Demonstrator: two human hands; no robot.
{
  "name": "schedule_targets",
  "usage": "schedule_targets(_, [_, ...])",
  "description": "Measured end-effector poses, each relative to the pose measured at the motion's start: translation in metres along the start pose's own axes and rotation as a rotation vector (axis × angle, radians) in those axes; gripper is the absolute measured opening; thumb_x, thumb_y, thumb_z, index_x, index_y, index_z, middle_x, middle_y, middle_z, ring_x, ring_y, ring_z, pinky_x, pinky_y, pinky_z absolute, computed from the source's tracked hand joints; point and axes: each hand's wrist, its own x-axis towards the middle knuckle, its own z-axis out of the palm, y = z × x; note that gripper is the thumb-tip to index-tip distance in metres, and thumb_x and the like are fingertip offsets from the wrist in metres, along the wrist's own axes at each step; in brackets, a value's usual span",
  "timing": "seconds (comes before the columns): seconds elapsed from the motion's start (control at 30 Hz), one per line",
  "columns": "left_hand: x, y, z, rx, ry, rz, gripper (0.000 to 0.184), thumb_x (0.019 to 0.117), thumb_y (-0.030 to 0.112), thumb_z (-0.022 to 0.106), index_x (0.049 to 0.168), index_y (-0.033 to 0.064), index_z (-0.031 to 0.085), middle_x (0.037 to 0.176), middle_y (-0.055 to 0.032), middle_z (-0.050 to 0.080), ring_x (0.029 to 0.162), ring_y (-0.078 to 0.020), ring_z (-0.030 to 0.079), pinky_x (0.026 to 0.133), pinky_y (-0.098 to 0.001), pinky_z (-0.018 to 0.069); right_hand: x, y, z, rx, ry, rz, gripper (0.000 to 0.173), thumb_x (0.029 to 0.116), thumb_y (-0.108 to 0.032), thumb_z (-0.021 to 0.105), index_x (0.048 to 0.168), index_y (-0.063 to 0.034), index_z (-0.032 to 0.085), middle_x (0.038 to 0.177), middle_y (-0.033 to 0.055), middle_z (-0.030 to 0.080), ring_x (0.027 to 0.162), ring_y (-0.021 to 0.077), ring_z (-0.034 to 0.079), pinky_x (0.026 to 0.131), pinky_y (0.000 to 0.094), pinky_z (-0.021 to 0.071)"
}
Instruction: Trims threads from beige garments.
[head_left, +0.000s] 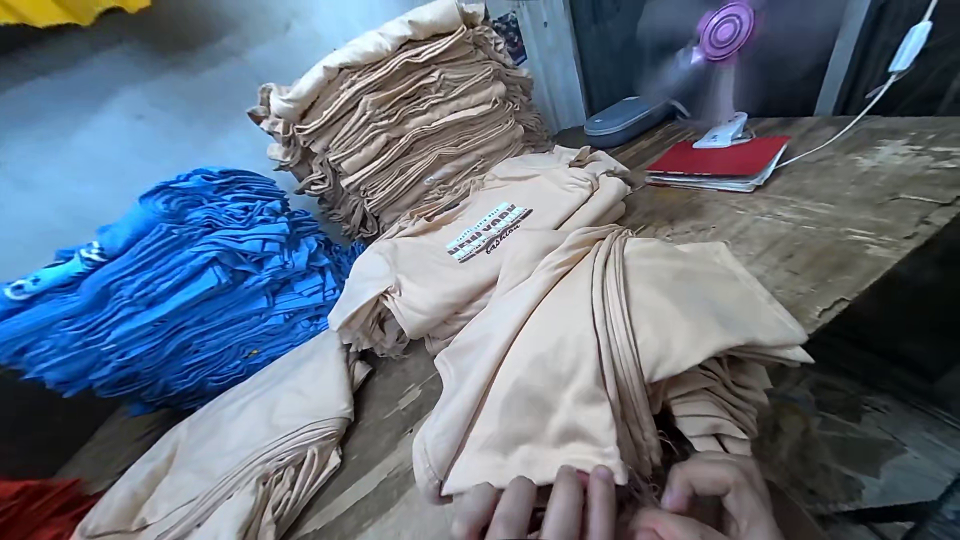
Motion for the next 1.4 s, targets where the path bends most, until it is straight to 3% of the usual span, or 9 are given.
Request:
schedule_targets(0.1, [0.002,-0.010,-0.001,-0.193,-0.178,-0.226,0.020,0.0960,0.034,0.067,0.114,0.0257,0.069,0.087,0.0015,0.059,0.084,-0.0159,0.053,0.083,-0.0354,0.0397,0.005,0.003,-0.004,-0.208,-0.047,-0.060,0.016,0.0924,-0.039,0.071,0.088,-0.0242,0.074,0.099,-0.0027,0.064,0.111,0.0122,0.054,0.103,0.0367,0.0376])
schedule_targets(0.2, [0.001,-0.043,-0.010,-0.450,-0.239,-0.472,0.017,0.0890,0.025,0.071,0.104,0.0181,0.074,0.085,0.0014,0.067,0.081,-0.0093,0.063,0.075,-0.0304,0.0528,0.015,0.006,0.001,-0.421,-0.120,-0.105,0.030,0.0905,-0.049,0.075,0.109,-0.0260,0.066,0.111,0.0016,0.062,0.114,0.0184,0.057,0.103,0.0439,0.0430])
schedule_targets(0.37, [-0.002,-0.100,-0.028,-0.443,0.277,-0.982,0.026,0.0947,0.005,0.064,0.121,0.0025,0.059,0.080,0.0112,0.055,0.063,0.0009,0.051,0.056,-0.0163,0.0443,0.025,0.016,-0.035,-0.104,-0.106,0.026,0.004,0.1009,-0.015,0.065,0.101,-0.0136,0.068,0.104,-0.0004,0.065,0.096,0.0022,0.065,0.083,0.0193,0.0581])
schedule_targets(0.5, [-0.003,-0.066,-0.034,-0.486,-0.071,-0.828,0.039,0.0945,0.021,0.073,0.127,0.0043,0.060,0.103,0.0029,0.064,0.082,0.0004,0.059,0.069,-0.0179,0.0515,0.027,0.012,-0.047,-0.057,-0.114,0.112,0.017,0.0966,-0.011,0.062,0.113,-0.0072,0.062,0.112,0.0049,0.060,0.102,0.0051,0.060,0.084,0.0209,0.0536])
schedule_targets(0.63, [0.011,-0.018,-0.023,-0.466,-0.258,-0.643,0.044,0.0915,0.036,0.078,0.130,0.0158,0.069,0.111,-0.0064,0.065,0.098,-0.0083,0.063,0.082,-0.0239,0.0549,0.027,-0.007,-0.013,-0.291,-0.055,0.094,0.040,0.0881,-0.046,0.078,0.107,-0.0111,0.074,0.111,0.0104,0.065,0.108,0.0169,0.061,0.091,0.0350,0.0521])
schedule_targets(0.8, [0.012,-0.001,-0.019,-0.347,-0.267,-0.418,0.022,0.0979,0.033,0.070,0.117,0.0245,0.075,0.099,0.0002,0.068,0.087,-0.0135,0.058,0.078,-0.0332,0.0440,0.018,0.003,-0.004,-0.317,0.141,0.007,0.012,0.0976,-0.021,0.069,0.091,-0.0130,0.074,0.102,0.0012,0.063,0.103,0.0048,0.060,0.091,0.0197,0.0511])
schedule_targets(1.1, [0.045,0.023,-0.007,-0.122,-0.299,-0.206,0.018,0.0974,0.022,0.066,0.108,0.0184,0.080,0.096,-0.0027,0.073,0.079,-0.0183,0.057,0.072,-0.0359,0.0391,0.018,0.006,-0.001,-0.377,0.255,-0.126,0.011,0.0971,-0.026,0.069,0.095,-0.0160,0.072,0.105,-0.0024,0.059,0.103,0.0013,0.057,0.092,0.0146,0.0469])
schedule_targets(1.33, [0.024,0.006,-0.004,-0.325,-0.374,-0.411,0.025,0.0952,0.034,0.071,0.116,0.0202,0.074,0.098,-0.0041,0.067,0.088,-0.0186,0.062,0.079,-0.0397,0.0465,0.007,0.014,-0.021,-0.364,0.195,-0.050,0.023,0.0914,-0.017,0.063,0.114,-0.0141,0.061,0.120,0.0001,0.057,0.119,0.0058,0.054,0.101,0.0216,0.0473])
schedule_targets(1.4, [0.010,-0.003,0.000,-0.432,-0.382,-0.462,0.016,0.0888,0.022,0.073,0.104,0.0201,0.076,0.089,-0.0007,0.067,0.084,-0.0153,0.062,0.076,-0.0368,0.0482,0.002,0.016,-0.021,-0.310,0.142,-0.085,0.027,0.0903,-0.020,0.064,0.117,-0.0153,0.062,0.119,-0.0011,0.059,0.120,0.0060,0.055,0.103,0.0241,0.0474])
